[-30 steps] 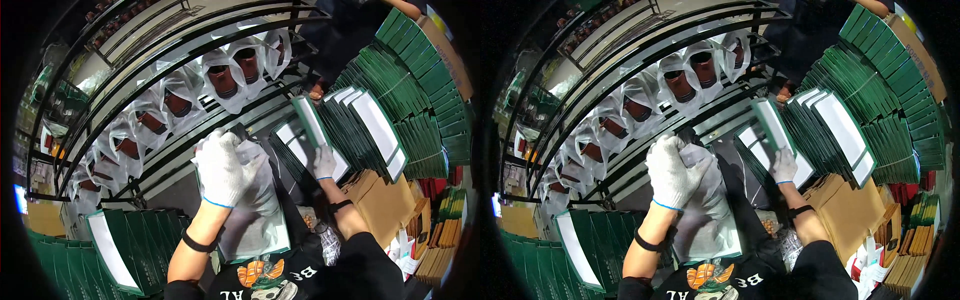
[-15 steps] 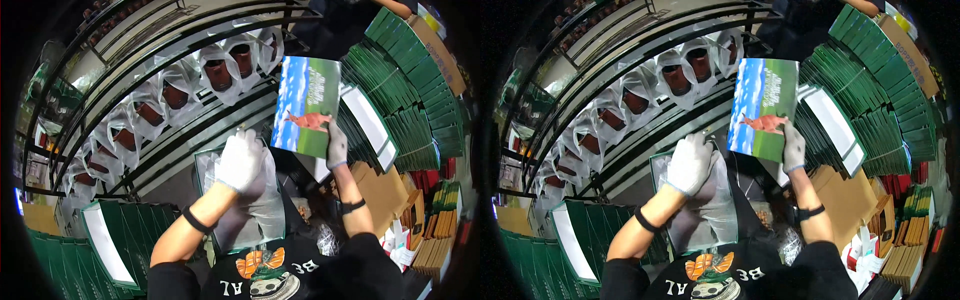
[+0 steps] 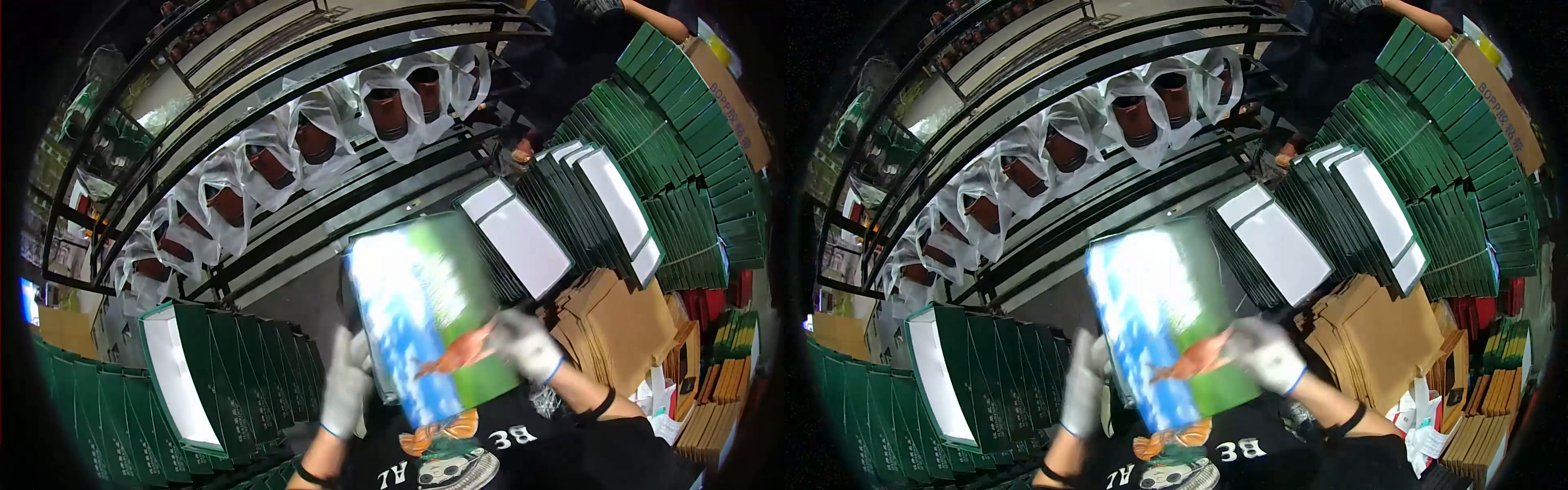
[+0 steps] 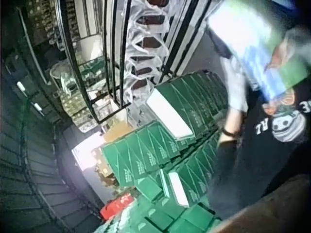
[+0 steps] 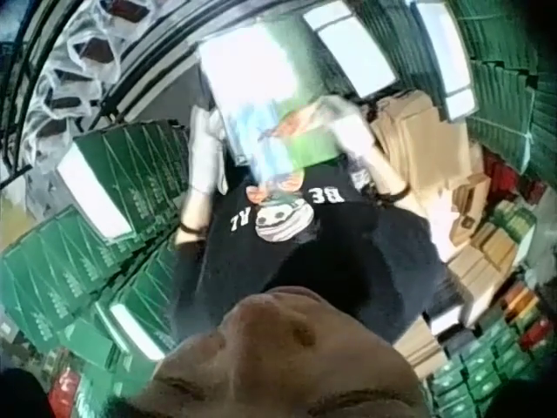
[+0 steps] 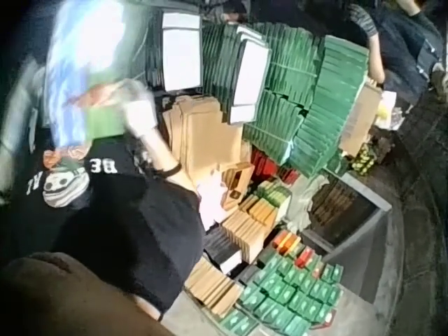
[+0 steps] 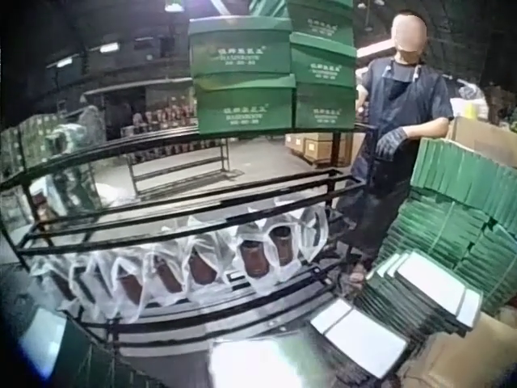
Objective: Packaging finished shoes into individual boxes and stacking them for shipping.
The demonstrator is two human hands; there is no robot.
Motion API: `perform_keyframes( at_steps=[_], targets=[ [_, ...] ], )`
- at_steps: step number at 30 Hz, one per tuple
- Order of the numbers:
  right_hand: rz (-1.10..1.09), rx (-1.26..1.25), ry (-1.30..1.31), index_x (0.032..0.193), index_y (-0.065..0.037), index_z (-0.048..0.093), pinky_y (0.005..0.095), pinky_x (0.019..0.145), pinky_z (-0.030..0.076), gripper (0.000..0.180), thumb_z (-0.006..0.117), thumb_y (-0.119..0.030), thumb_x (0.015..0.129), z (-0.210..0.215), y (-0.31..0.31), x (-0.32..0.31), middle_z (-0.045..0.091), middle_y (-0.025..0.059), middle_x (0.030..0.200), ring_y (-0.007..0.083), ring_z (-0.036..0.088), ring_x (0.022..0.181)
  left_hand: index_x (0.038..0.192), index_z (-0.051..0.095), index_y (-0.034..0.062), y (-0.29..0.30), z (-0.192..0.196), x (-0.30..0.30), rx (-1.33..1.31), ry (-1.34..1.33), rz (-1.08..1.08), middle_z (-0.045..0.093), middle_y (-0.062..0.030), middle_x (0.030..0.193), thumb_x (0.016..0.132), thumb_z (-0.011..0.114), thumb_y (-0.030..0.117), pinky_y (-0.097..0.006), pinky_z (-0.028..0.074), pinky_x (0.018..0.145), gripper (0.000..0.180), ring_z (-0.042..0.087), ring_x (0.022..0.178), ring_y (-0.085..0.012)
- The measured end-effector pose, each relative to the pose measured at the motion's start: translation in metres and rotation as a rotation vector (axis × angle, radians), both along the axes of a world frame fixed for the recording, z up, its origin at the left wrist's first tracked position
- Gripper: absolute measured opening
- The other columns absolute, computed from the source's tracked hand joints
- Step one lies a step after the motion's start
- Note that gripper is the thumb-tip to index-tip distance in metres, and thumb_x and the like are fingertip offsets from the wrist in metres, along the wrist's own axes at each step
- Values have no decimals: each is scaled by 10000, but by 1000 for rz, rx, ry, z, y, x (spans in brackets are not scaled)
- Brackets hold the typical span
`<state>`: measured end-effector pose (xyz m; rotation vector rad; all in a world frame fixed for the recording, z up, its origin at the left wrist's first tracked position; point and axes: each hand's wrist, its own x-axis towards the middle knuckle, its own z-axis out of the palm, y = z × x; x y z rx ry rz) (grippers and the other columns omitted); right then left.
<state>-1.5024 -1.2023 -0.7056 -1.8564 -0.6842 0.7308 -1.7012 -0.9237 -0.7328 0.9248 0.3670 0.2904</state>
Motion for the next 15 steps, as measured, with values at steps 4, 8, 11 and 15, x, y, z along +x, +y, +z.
perform_keyframes(
  at_steps=[4,8,11,15],
  targets=[
    [-154,-83,97,1680,-12,322,410,1147,516,1046,882,-366,870,-15,34,-43,526,253,1563,326,547,1436,1549,486,-33,-50,-45,-35,589,424,112,670,-73,1224,843,801,-3,-320,525,1029,774,660,1154,-165],
    [56,-60,-78,1714,0,237,459,1300,330,1086,831,-426,911,14,72,41,397,282,1691,389,435,1552,1629,408,-1,11,-37,31,867,192,285,649,-132,1286,905,795,129,-367,539,1049,831,656,1174,-227],
    [180,337,-40,1683,-4,321,451,1273,345,969,806,-397,942,34,146,113,456,245,1654,347,465,1529,1669,307,32,63,10,100,-73,-104,76,652,-127,1346,994,749,270,-384,603,1013,841,690,1161,-232],
    [270,350,-485,1475,9,559,380,1113,488,652,788,-323,963,107,125,57,683,136,1315,210,632,1249,1526,436,59,40,66,41,288,-272,194,550,-115,1456,868,843,400,-427,489,1149,845,558,1349,-237]
  ],
)
